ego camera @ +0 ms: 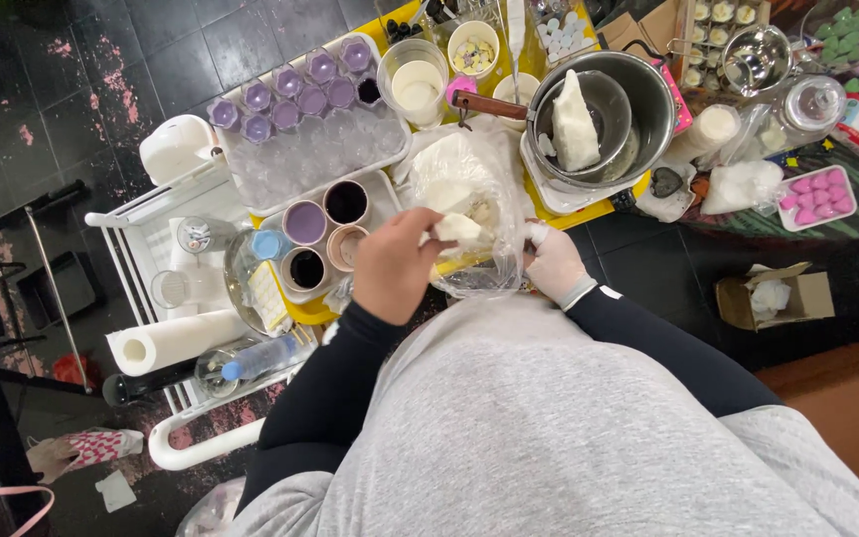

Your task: The person stirs melted wax in a metal pot on a hot plate, then unwraps blocks of wax from plastic wrap and places pieces of wax into the pot to melt. They handle the wax pieces one at a time and wipe their hands with a tissue at the end.

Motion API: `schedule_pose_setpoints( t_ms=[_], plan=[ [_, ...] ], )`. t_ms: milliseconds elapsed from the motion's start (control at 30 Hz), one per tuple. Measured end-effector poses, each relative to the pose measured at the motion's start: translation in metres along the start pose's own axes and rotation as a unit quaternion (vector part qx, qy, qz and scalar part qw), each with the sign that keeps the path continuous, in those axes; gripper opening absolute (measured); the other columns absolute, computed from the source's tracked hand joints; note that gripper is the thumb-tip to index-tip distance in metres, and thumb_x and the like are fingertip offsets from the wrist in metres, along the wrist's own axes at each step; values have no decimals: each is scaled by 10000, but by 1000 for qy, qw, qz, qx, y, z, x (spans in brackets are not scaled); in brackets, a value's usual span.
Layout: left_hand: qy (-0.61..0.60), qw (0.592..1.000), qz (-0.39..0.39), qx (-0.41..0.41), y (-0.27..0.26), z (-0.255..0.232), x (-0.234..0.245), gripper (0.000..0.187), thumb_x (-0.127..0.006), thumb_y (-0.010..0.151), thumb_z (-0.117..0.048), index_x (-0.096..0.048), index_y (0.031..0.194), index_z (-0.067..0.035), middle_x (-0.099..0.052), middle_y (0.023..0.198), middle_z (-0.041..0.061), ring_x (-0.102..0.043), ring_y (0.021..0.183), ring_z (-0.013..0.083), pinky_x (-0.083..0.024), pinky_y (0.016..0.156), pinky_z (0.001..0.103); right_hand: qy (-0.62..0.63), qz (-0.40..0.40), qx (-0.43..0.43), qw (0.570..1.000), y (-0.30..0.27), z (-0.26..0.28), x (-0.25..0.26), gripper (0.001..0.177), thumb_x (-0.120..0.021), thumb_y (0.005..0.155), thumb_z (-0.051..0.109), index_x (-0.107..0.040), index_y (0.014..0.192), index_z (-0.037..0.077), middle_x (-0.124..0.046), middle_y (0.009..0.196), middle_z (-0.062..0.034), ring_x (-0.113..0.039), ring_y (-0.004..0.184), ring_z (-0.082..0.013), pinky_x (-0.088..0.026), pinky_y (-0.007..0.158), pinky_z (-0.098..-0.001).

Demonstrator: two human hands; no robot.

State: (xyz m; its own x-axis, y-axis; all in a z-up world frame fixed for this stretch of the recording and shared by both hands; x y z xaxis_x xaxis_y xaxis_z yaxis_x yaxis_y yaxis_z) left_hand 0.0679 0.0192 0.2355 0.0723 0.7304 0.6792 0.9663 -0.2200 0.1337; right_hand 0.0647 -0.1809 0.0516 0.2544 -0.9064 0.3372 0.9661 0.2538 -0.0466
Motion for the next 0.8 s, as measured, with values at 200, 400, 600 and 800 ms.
schedule_pose_setpoints(
  t_ms=[200,400,600,800],
  plan=[
    [24,998,-23,-53,41,-64,21,244,-792,862,-212,-702,1058,-99,-729,968,88,-719,823,282,-547,701,374,25,73,-96,992,3,-4,-5,174,-725,917,114,-722,1080,54,-706,999,-77,-697,865,-188,-550,785,-291],
    [83,981,44,-169,106,-115,-72,142,-717,873,-175,-659,952,-72,-688,863,118,-692,861,360,-522,709,481,-51,86,-98,990,7,0,4,260,-716,871,131,-683,1116,52,-716,883,-113,-682,782,-242,-531,732,-352],
    [249,957,46,-142,171,-104,-181,109,-640,869,-114,-749,861,-109,-730,901,110,-736,851,297,-587,718,402,-101,107,-111,983,7,-27,-1,237,-722,860,162,-696,1060,37,-721,874,-158,-699,816,-314,-542,755,-404],
    [310,926,46,-209,187,-107,-212,106,-660,814,-119,-764,791,-121,-742,861,85,-747,795,269,-575,630,419,-87,118,-89,985,5,-23,1,171,-729,871,165,-709,971,28,-716,834,-135,-688,785,-292,-535,732,-390]
  ],
)
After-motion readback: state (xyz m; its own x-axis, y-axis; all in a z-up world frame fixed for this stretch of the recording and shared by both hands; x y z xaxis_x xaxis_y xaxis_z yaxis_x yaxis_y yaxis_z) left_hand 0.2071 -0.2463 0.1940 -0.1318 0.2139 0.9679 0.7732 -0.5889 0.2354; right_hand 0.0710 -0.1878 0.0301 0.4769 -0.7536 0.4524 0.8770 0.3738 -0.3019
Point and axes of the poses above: each hand's wrist, its own y-axis towards the middle knuckle, its own x-axis out of the back of the hand, z = x × y, the point moved 10 cm from there along y, towards the middle knuckle
